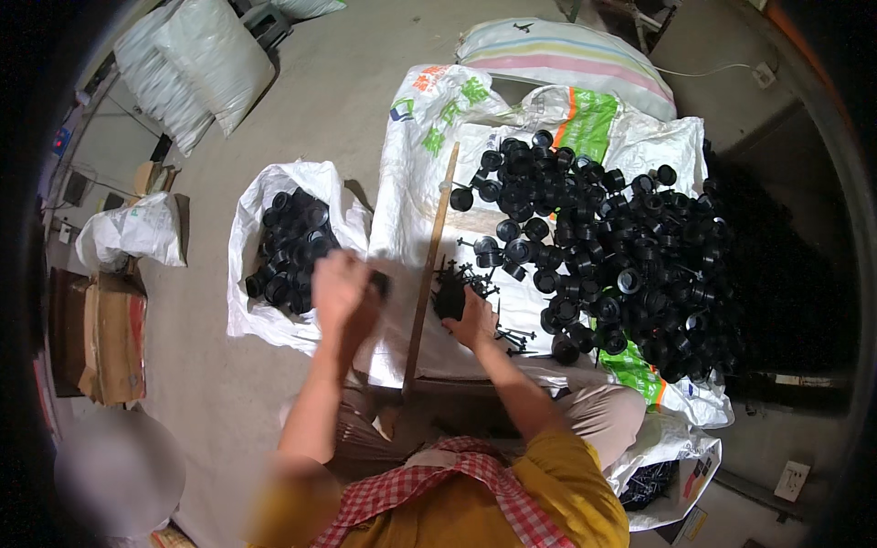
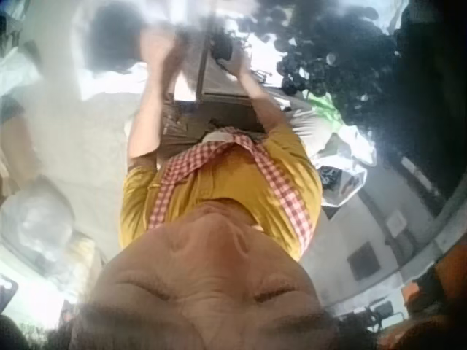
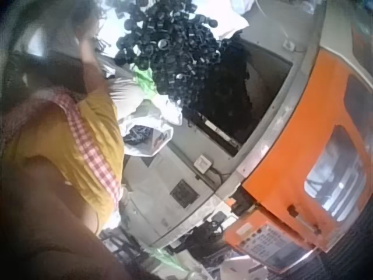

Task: The person sits on the floor and repeatedly picks up black plastic caps and pins, inserts the pins into the caps, and places the assembled units into a white sack. The person handles the parts one at a time and maintains a steady rhythm throughout the clip.

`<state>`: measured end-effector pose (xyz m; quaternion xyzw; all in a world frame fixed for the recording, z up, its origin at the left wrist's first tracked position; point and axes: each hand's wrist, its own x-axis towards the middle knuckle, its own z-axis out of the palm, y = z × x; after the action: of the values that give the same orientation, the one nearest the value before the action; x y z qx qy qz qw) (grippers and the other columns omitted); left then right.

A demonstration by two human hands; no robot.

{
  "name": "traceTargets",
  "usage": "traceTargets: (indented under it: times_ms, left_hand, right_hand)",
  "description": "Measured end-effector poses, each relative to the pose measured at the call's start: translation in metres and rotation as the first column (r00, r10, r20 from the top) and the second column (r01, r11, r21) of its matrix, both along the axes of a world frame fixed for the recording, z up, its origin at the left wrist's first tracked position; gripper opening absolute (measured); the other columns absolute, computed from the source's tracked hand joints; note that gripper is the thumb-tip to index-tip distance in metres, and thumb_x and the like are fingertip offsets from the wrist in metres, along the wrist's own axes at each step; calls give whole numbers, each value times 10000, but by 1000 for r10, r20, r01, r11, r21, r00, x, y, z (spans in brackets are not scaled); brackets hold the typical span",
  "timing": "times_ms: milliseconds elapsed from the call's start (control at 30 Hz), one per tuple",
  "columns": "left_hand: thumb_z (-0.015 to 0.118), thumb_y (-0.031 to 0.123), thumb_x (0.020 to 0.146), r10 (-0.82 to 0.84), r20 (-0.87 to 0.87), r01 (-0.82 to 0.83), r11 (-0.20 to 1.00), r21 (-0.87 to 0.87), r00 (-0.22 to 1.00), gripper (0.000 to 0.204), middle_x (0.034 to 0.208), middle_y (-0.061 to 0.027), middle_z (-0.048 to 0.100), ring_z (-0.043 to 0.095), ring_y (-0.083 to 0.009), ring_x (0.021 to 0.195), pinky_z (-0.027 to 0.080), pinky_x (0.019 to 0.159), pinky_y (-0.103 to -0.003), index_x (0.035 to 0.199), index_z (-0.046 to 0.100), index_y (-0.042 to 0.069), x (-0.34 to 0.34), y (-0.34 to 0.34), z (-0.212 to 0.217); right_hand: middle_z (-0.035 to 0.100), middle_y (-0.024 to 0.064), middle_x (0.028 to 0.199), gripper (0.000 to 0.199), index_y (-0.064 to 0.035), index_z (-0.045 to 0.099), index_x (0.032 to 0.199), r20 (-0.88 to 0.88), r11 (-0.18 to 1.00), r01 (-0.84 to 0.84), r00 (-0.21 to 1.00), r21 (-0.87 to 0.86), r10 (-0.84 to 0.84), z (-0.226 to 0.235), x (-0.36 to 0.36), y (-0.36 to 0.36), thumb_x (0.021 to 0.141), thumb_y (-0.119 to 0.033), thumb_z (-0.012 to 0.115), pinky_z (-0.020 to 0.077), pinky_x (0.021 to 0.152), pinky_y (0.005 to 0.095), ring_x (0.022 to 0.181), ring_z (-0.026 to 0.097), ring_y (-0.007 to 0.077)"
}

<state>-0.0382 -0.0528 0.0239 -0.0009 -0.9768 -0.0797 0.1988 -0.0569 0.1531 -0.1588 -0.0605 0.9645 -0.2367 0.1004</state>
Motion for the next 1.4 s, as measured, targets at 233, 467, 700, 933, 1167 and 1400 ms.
traceTargets:
  times_ms: [233, 467, 700, 933, 1167, 1400]
  left_hand:
    - [806, 252, 645, 229, 89, -236, 969, 71, 969, 743, 1484, -220, 250, 244, -469, 1335, 287, 1010, -591, 1314, 502, 140, -1, -26, 22]
    - [770, 223, 705, -165, 243, 42, 896, 442, 956, 593, 1330, -224, 472, 452, -403, 1215, 379, 995, -450, 1227, 557, 40, -1, 5, 6]
    - [643, 211, 842, -280, 257, -130, 400, 907, 925, 491, 1095, -214, 604, 614, -313, 988, 486, 839, -375, 1236, 500, -46, 6, 59, -49]
    - [537, -28, 754, -636, 333, -414, 24, 910, 696, 441, 969, -126, 624, 640, -199, 727, 548, 595, -314, 1194, 547, -9, 8, 37, -11]
    - [543, -38, 723, -764, 251, -453, -60, 890, 594, 600, 1000, -147, 630, 661, -229, 783, 548, 654, -327, 1315, 463, 18, 21, 39, 2]
    - [586, 11, 759, -566, 142, 272, 582, 766, 812, 549, 996, -124, 636, 638, -346, 771, 535, 707, -397, 1298, 478, 21, 33, 47, -3]
  right_hand:
    - [394, 145, 1373, 712, -107, 383, 1362, -96, 968, -129, 984, 216, 152, -20, -89, 0, 721, -60, 691, 504, 830, 415, 1043, 548, 375]
    - [587, 182, 1034, 389, -51, 499, 1107, 0, 995, -13, 1000, 101, 13, -13, -80, 37, 769, -102, 683, 499, 745, 461, 901, 611, 387]
    - [610, 173, 954, 289, -42, 574, 980, -243, 859, -111, 970, -501, -16, 112, 31, 5, 749, -108, 734, 496, 688, 403, 841, 611, 354]
    - [573, 153, 1136, 605, -21, 527, 1152, -417, 683, -122, 863, -721, -286, 165, 41, 30, 608, 58, 781, 396, 937, 355, 1130, 494, 222]
    - [671, 92, 930, 333, -52, 596, 1027, 291, 128, 265, 913, -956, 286, 178, 24, 52, 730, 61, 693, 497, 799, 319, 867, 640, 185]
    - [655, 57, 978, 175, -18, 575, 898, -208, 748, -630, 776, -208, 595, 183, 21, 45, 758, -19, 679, 446, 823, 298, 991, 595, 182]
